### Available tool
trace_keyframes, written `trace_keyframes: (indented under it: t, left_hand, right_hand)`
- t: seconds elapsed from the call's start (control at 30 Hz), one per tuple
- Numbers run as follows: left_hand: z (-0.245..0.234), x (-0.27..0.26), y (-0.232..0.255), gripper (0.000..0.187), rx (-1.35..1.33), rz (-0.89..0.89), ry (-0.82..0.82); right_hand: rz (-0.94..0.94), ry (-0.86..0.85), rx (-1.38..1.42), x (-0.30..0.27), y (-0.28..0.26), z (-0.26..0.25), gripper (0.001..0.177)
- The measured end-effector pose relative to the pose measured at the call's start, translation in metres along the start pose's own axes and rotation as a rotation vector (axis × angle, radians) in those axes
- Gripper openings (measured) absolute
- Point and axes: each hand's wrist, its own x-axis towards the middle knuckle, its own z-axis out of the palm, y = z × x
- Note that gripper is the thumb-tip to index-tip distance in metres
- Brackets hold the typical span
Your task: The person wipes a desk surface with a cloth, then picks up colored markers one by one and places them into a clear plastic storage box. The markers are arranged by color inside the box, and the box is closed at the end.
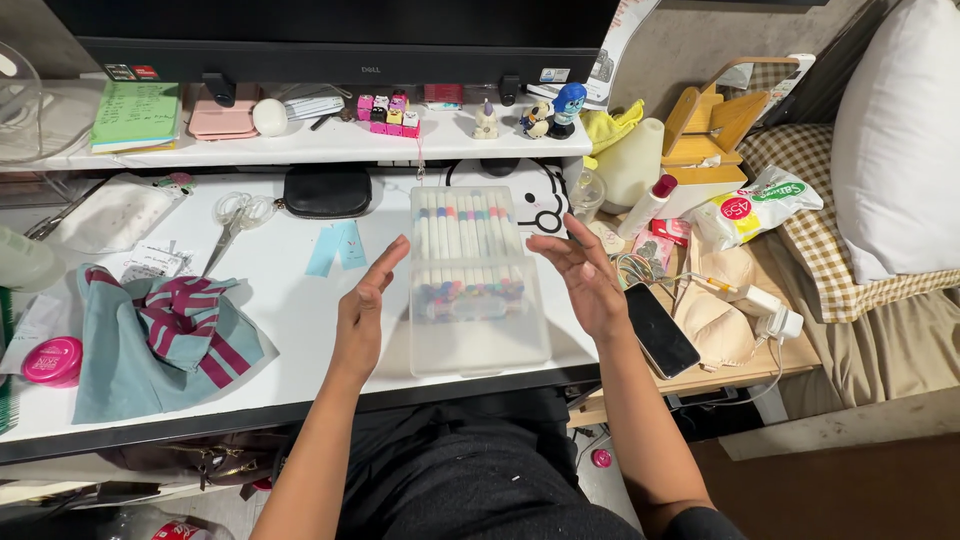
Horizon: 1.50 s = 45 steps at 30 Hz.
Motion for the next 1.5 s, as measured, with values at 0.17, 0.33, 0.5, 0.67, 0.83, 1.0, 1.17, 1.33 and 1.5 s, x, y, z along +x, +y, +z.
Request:
trace_keyframes:
  t: [0.17, 0.33, 0.5, 0.67, 0.83, 1.0, 1.17, 1.33, 1.5]
  left_hand:
    - [0.004, -0.014, -0.017, 0.103, 0.120, -0.389, -0.054]
    - [0.020, -0.026, -0.024, 0.104, 0.261, -0.388, -0.137]
    - [0.039, -0.023, 0.001, 0.089, 0.385, -0.391, -0.072]
    - [0.036, -0.002, 0.053, 0.077, 0.697, -0.361, 0.013]
    - [0.011, 0.036, 0.092, 0.079, 0.784, -0.421, -0.079]
    - [-0.001, 0.050, 0.098, 0.079, 0.798, -0.499, -0.099]
    - [0.005, 0.027, 0.083, 0.075, 0.676, -0.128, 0.118]
    - [0.000, 0.010, 0.081, 0.062, 0.569, 0.181, 0.052]
    - [0.003, 0.000, 0.068, 0.072, 0.668, 0.267, 0.031]
  right_hand:
    - [0.469, 0.091, -0.535, -0.015, 0.011, -0.003, 0.070]
    - [0.680, 0.121, -0.538, -0.049, 0.061, 0.012, 0.094]
    - [0.655, 0.303, -0.412, -0.035, 0.041, 0.029, 0.106]
    - [0.482, 0.242, -0.336, 0.000, -0.019, 0.044, 0.108]
    - [0.501, 0.233, -0.490, 0.024, -0.047, 0.035, 0.090]
    - [0.415, 0.090, -0.512, 0.035, -0.044, 0.042, 0.069]
    - [0.265, 0.041, -0.618, 0.025, -0.041, 0.045, 0.064]
    - [0.097, 0.054, -0.593, 0.016, -0.035, 0.055, 0.085]
    - [0.021, 0.013, -0.830, 0.011, -0.031, 0.059, 0.074]
